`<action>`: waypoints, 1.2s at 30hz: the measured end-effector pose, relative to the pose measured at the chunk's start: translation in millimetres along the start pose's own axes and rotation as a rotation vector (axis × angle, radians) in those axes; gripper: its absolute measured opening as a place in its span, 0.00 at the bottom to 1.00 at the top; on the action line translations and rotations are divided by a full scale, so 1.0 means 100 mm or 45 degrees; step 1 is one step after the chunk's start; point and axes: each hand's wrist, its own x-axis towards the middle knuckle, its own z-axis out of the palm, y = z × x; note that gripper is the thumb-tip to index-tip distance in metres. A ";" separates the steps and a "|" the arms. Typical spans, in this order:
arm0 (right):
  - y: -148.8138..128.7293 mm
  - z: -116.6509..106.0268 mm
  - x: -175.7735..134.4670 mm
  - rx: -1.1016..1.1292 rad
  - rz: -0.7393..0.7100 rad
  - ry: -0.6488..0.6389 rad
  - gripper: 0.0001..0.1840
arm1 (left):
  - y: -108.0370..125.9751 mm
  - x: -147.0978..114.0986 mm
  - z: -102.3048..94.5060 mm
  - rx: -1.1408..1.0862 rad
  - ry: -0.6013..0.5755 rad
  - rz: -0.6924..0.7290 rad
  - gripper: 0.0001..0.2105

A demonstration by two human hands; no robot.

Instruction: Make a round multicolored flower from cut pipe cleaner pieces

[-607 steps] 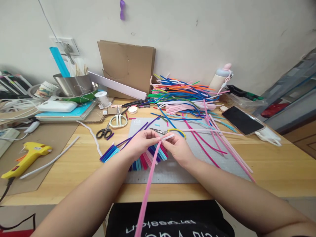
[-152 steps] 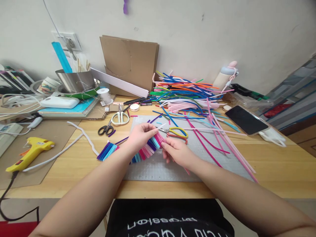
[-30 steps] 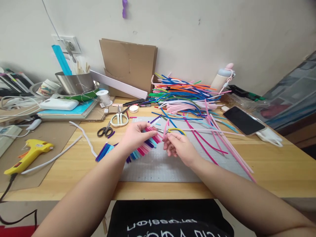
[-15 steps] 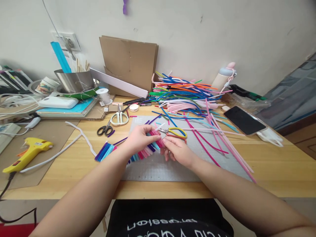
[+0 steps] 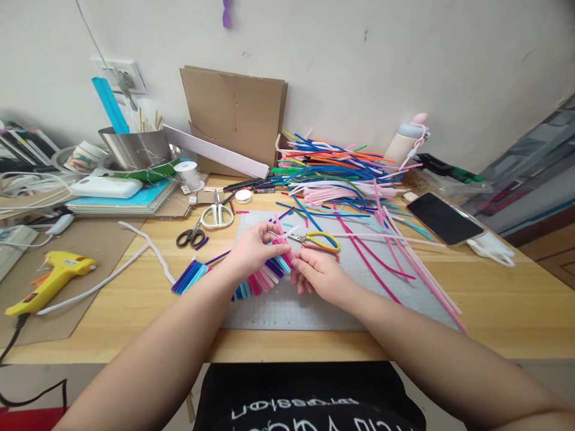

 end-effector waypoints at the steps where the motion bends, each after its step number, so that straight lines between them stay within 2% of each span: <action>1: 0.01 0.00 0.00 -0.014 -0.020 -0.006 0.14 | 0.01 0.00 0.00 -0.032 -0.004 -0.024 0.18; 4: 0.04 -0.01 0.00 -0.059 -0.064 -0.016 0.15 | 0.02 0.00 -0.02 -0.090 -0.043 -0.061 0.16; 8: 0.03 -0.01 -0.01 -0.069 -0.058 -0.018 0.14 | 0.03 0.00 -0.04 -0.026 -0.069 -0.063 0.13; 18: 0.03 -0.02 0.04 0.249 0.162 0.067 0.18 | 0.09 0.00 -0.04 -0.118 0.091 -0.038 0.15; 22: 0.01 -0.01 0.04 0.124 0.095 0.086 0.16 | 0.09 -0.01 -0.03 -0.111 0.077 -0.036 0.15; 27: 0.02 0.01 0.01 -0.039 -0.009 0.088 0.17 | 0.02 0.02 -0.02 -0.038 0.091 0.053 0.14; 36: 0.00 0.02 0.03 0.052 0.059 0.099 0.17 | -0.04 0.04 0.00 -0.046 0.089 0.090 0.14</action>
